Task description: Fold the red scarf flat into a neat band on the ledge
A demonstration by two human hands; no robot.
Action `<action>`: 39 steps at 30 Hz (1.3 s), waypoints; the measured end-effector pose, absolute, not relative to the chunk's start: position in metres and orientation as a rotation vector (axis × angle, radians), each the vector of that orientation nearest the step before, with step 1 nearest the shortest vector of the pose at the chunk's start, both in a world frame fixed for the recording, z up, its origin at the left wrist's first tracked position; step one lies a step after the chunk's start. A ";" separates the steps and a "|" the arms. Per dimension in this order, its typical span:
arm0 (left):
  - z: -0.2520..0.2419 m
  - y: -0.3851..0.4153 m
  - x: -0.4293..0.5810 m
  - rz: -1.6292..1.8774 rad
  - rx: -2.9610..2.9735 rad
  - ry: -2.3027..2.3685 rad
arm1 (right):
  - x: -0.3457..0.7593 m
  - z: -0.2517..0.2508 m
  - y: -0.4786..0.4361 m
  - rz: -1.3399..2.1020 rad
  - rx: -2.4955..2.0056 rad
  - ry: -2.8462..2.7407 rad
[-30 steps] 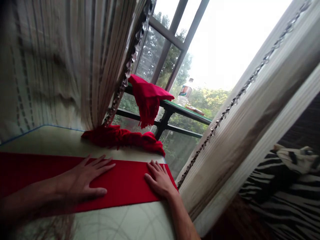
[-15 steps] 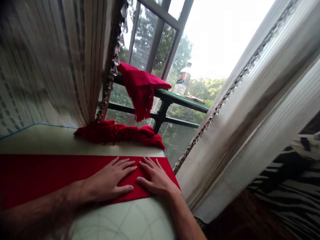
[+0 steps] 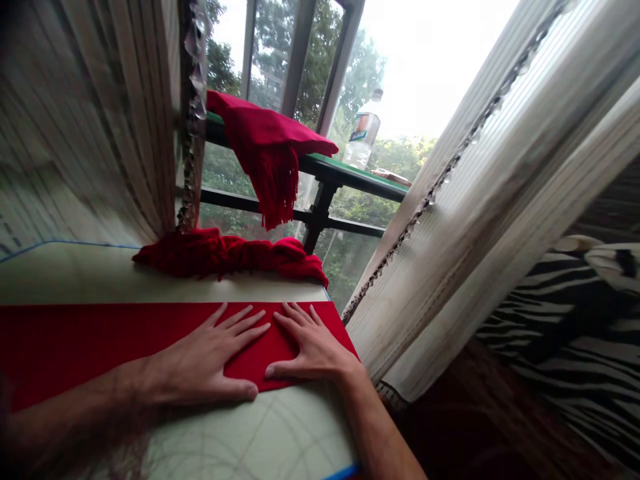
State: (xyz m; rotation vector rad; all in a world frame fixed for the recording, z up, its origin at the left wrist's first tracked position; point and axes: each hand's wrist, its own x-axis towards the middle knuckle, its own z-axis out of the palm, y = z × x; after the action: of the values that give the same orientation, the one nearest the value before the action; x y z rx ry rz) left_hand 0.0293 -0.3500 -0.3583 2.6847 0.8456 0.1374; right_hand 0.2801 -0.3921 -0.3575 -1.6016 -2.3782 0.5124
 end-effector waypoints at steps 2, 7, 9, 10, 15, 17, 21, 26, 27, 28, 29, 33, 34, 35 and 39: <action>-0.356 -0.351 0.029 0.099 2.686 0.861 | 0.277 -0.356 -0.394 0.482 -1.595 -2.362; -0.351 -0.354 0.028 0.099 2.690 0.853 | 0.266 -0.355 -0.396 0.479 -1.524 -2.403; -0.350 -0.355 0.028 0.131 2.688 0.840 | 0.265 -0.358 -0.394 0.509 -1.470 -2.458; -0.350 -0.355 0.028 0.136 2.685 0.841 | 0.266 -0.360 -0.393 0.510 -1.451 -2.475; -0.350 -0.354 0.024 0.110 2.668 0.859 | 0.271 -0.370 -0.389 0.465 -1.439 -2.498; -0.348 -0.351 0.016 0.102 2.657 0.848 | 0.271 -0.372 -0.389 0.463 -1.461 -2.505; -0.343 -0.344 -0.017 0.064 2.659 0.965 | 0.266 -0.368 -0.392 0.453 -1.487 -2.505; -0.342 -0.343 -0.057 0.086 2.608 1.108 | 0.260 -0.356 -0.399 0.473 -1.525 -2.528; -0.342 -0.343 -0.062 0.087 2.602 1.118 | 0.260 -0.354 -0.400 0.475 -1.530 -2.535; -0.343 -0.344 -0.064 0.086 2.599 1.125 | 0.259 -0.351 -0.399 0.481 -1.532 -2.548; -0.344 -0.344 -0.066 0.090 2.598 1.127 | 0.258 -0.348 -0.397 0.487 -1.528 -2.567; -0.348 -0.342 -0.062 0.169 2.616 1.103 | 0.248 -0.335 -0.378 0.479 -1.434 -2.654; -0.350 -0.341 -0.060 0.202 2.629 1.087 | 0.244 -0.333 -0.373 0.482 -1.400 -2.677; -0.352 -0.340 -0.058 0.233 2.640 1.066 | 0.240 -0.332 -0.367 0.492 -1.365 -2.702; -0.362 -0.339 -0.054 0.294 2.635 0.957 | 0.229 -0.338 -0.362 0.549 -1.264 -2.723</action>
State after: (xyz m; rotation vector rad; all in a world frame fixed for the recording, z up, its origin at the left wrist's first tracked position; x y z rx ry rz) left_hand -0.0541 -0.3391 -0.3624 2.6355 0.9567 0.2945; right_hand 0.2290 -0.3617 -0.3377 -1.2641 -2.7230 0.5489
